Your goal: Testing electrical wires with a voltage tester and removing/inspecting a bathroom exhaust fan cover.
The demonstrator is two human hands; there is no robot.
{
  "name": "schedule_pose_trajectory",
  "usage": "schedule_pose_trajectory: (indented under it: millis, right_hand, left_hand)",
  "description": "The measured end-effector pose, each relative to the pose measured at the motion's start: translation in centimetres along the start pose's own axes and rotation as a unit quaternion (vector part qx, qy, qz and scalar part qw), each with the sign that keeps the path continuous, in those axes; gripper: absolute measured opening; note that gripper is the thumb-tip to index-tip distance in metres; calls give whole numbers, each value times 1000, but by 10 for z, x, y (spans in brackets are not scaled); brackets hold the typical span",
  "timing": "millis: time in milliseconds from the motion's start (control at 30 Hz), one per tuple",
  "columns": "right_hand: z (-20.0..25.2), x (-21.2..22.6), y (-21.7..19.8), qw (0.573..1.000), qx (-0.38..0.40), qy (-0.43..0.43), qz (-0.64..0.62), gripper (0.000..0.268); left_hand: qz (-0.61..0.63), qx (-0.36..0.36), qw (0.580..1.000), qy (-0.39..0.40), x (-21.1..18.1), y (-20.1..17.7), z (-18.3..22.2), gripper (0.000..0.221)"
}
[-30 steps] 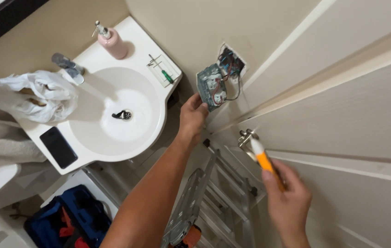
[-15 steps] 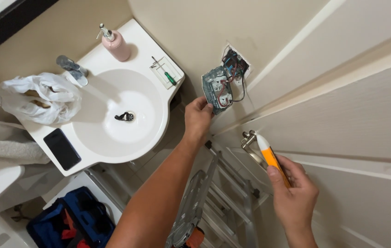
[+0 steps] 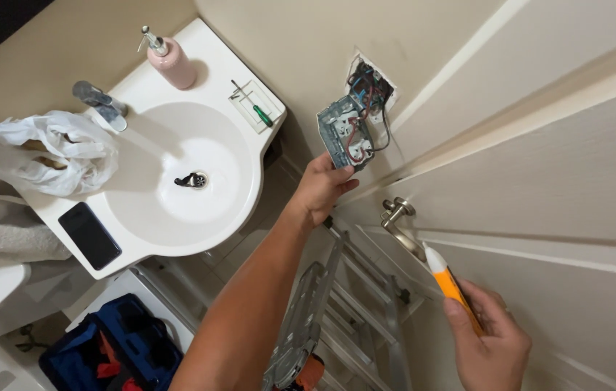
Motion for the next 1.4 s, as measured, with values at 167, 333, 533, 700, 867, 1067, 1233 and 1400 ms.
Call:
schedule_pose_trajectory:
  millis: [167, 333, 533, 700, 867, 1067, 1233, 1400]
  right_hand:
    - [8, -2, -3, 1000, -2, -17, 8, 36]
    - [13, -10, -1, 999, 5, -42, -12, 37]
    - [17, 2, 2, 999, -3, -32, -9, 39]
    - [17, -8, -1, 998, -4, -57, -18, 37]
    - [18, -14, -4, 998, -14, -61, -11, 35]
    - [22, -8, -8, 999, -30, -22, 15, 33]
    - [24, -11, -13, 999, -32, -22, 11, 35]
    - [25, -8, -19, 998, -12, -9, 61, 38]
  left_hand:
    - [16, 32, 999, -3, 0, -13, 20, 39]
    - [-4, -6, 1000, -7, -3, -16, 28, 37]
    - [-108, -94, 989, 45, -18, 3, 29, 27]
    - [-134, -165, 973, 86, -15, 10, 21, 22]
    - [-41, -171, 984, 29, -21, 22, 32, 11]
    - [106, -65, 992, -24, 0, 20, 13, 15]
    - [125, -40, 990, -45, 14, 22, 0, 29]
    - [10, -3, 999, -30, 13, 24, -1, 30]
Point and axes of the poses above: each hand's wrist, its own z-axis away from the middle knuckle, its own y-axis out of the palm, x = y × z, the point moved 3 cm from there along -z, towards the middle knuckle, and after that the axes turned 8 degrees about -y, right-handed, at the moved point
